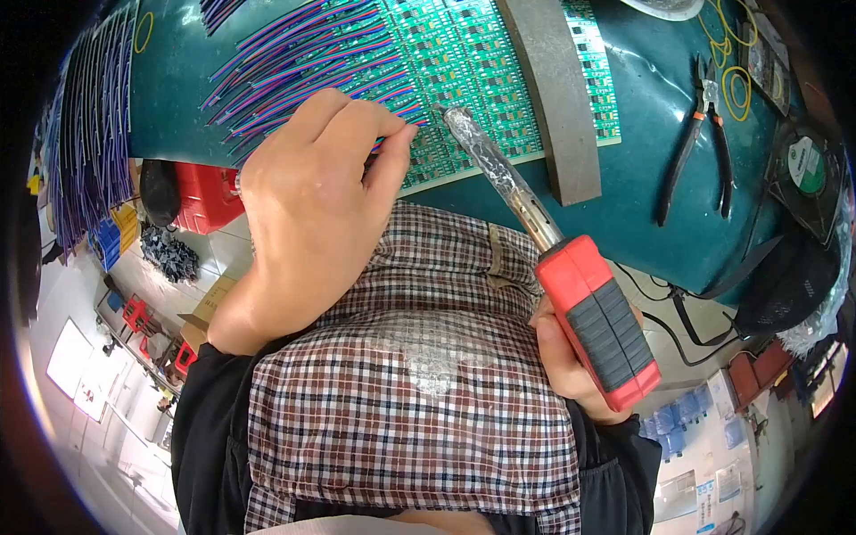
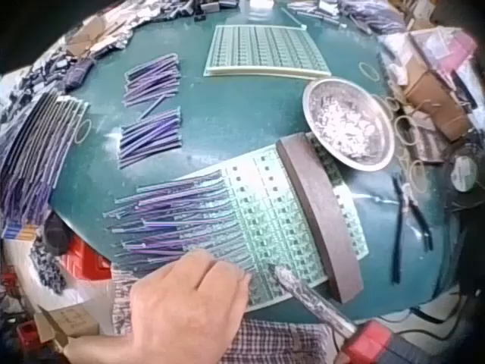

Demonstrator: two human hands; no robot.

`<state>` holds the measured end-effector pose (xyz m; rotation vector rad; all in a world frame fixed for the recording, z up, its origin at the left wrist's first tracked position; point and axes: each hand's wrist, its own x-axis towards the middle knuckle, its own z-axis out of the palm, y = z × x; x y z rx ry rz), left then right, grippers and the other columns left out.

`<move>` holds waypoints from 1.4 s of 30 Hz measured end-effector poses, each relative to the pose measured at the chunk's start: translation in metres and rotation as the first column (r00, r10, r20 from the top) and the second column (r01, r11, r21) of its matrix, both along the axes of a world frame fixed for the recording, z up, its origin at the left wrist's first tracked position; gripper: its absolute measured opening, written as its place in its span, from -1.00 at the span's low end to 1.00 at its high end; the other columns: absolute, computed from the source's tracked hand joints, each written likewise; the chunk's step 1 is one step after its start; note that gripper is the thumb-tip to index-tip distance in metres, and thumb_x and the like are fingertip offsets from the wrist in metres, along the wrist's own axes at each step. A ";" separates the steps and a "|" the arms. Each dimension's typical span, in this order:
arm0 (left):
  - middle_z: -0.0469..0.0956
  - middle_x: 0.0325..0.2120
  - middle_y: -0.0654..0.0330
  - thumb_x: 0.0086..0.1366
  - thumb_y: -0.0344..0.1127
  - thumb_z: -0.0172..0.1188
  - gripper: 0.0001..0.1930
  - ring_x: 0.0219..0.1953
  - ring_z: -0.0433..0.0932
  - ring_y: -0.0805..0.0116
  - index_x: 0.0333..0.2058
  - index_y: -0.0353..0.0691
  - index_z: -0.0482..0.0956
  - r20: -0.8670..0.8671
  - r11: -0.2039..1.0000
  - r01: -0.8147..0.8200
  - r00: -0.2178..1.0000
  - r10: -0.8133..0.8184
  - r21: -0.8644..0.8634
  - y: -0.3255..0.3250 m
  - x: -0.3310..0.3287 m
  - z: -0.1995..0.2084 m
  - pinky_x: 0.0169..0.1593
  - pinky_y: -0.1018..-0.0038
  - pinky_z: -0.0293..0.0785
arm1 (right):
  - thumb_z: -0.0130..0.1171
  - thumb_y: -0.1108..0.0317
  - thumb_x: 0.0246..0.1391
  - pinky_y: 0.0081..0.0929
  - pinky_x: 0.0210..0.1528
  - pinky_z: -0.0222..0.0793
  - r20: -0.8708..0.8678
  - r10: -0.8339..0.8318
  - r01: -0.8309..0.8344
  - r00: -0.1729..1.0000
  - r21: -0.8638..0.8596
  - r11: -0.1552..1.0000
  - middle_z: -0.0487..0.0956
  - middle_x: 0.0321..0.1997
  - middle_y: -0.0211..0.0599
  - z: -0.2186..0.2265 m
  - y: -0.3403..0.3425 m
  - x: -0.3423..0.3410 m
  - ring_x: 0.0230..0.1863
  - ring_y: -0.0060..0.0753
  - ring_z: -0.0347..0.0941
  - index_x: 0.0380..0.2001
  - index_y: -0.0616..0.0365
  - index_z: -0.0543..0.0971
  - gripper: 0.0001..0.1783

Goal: The person solders ribbon cable wires onto a circuit board panel using a handheld soldering iron, positioning the wires onto the board contact points by hand and securing each connection with the iron.

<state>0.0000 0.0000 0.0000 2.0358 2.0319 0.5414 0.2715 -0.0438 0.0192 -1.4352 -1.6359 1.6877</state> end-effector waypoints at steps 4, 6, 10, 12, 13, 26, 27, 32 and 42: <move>0.50 -0.51 0.19 0.08 -0.40 0.45 -0.85 -0.54 0.53 0.12 -0.44 -0.17 0.61 0.005 1.000 0.003 1.000 -0.003 -0.001 0.000 0.001 0.000 -0.48 0.28 0.44 | 0.10 0.41 0.22 -0.56 -0.41 0.34 0.005 -0.006 0.006 1.000 -0.002 1.000 0.47 -0.43 -0.19 0.001 -0.002 0.000 -0.51 -0.54 0.30 -0.25 0.25 0.41 -0.86; 0.50 -0.51 0.18 0.08 -0.40 0.45 -0.85 -0.53 0.53 0.12 -0.44 -0.17 0.61 0.007 1.000 0.003 1.000 -0.003 0.003 -0.001 0.001 0.001 -0.48 0.28 0.44 | 0.10 0.41 0.22 -0.57 -0.41 0.33 0.004 -0.010 0.010 1.000 0.003 1.000 0.47 -0.43 -0.19 0.002 -0.002 0.000 -0.51 -0.54 0.30 -0.25 0.25 0.41 -0.86; 0.51 -0.51 0.19 0.09 -0.41 0.44 -0.86 -0.52 0.54 0.11 -0.44 -0.17 0.62 0.003 1.000 0.002 1.000 -0.002 -0.012 0.000 0.000 0.001 -0.47 0.28 0.44 | 0.13 0.38 0.23 -0.56 -0.43 0.33 -0.005 -0.033 0.033 0.999 0.015 0.999 0.47 -0.42 -0.18 0.004 -0.001 -0.002 -0.51 -0.53 0.31 -0.23 0.26 0.41 -0.82; 0.51 -0.51 0.19 0.09 -0.41 0.44 -0.86 -0.52 0.54 0.11 -0.44 -0.17 0.62 0.009 1.000 0.002 1.000 -0.001 -0.017 0.000 0.000 0.001 -0.47 0.28 0.45 | 0.14 0.36 0.23 -0.56 -0.44 0.33 -0.004 -0.032 0.032 0.999 0.033 0.999 0.47 -0.42 -0.18 0.004 -0.001 -0.003 -0.51 -0.52 0.31 -0.22 0.26 0.41 -0.80; 0.51 -0.51 0.19 0.09 -0.41 0.44 -0.87 -0.52 0.54 0.11 -0.44 -0.17 0.62 0.015 1.000 -0.001 1.000 0.001 -0.013 0.000 0.000 0.001 -0.47 0.28 0.45 | 0.14 0.34 0.24 -0.57 -0.46 0.31 -0.015 -0.075 0.076 0.997 0.057 0.996 0.47 -0.42 -0.17 0.002 -0.001 -0.003 -0.54 -0.55 0.30 -0.21 0.26 0.41 -0.79; 0.61 -0.40 0.17 0.30 -0.36 0.31 -0.92 -0.40 0.59 0.30 -0.28 -0.22 0.66 -0.199 0.939 0.006 0.978 0.067 0.344 0.052 -0.079 -0.001 -0.27 0.42 0.49 | 0.01 0.36 0.28 -0.62 -0.54 0.23 -0.233 -0.370 0.422 0.899 0.237 0.875 0.40 -0.47 -0.24 0.000 0.019 -0.016 -0.67 -0.65 0.14 -0.20 0.34 0.40 -0.79; 0.50 -0.41 0.04 0.22 -0.47 0.28 -0.91 -0.26 0.55 0.09 -0.30 -0.29 0.57 0.025 0.971 -0.183 0.983 0.181 0.153 0.065 -0.065 0.025 -0.13 0.26 0.45 | 0.01 0.36 0.28 -0.62 -0.54 0.23 -0.225 -0.380 0.429 0.897 0.241 0.870 0.40 -0.47 -0.24 0.000 0.020 -0.016 -0.67 -0.65 0.14 -0.20 0.34 0.40 -0.79; 0.46 -0.41 0.01 0.24 -0.44 0.28 -0.90 -0.28 0.50 0.00 -0.34 -0.31 0.54 0.005 0.974 -0.216 0.976 0.217 -0.061 0.088 -0.083 0.023 -0.16 0.25 0.42 | 0.03 0.34 0.27 -0.58 -0.50 0.21 -0.243 -0.401 0.463 0.883 0.310 0.830 0.41 -0.46 -0.23 0.002 0.031 -0.014 -0.67 -0.64 0.12 -0.19 0.31 0.41 -0.79; 0.49 -0.36 -0.03 0.33 -0.41 0.19 -0.88 -0.24 0.49 -0.06 -0.28 -0.33 0.47 -0.180 0.981 -0.011 0.983 0.047 0.195 0.076 -0.098 0.005 -0.14 0.22 0.42 | 0.10 0.37 0.29 -0.58 -0.55 0.22 -0.305 -0.470 0.558 0.828 0.525 0.643 0.47 -0.50 -0.25 0.005 0.084 -0.012 -0.72 -0.67 0.12 -0.22 0.32 0.47 -0.82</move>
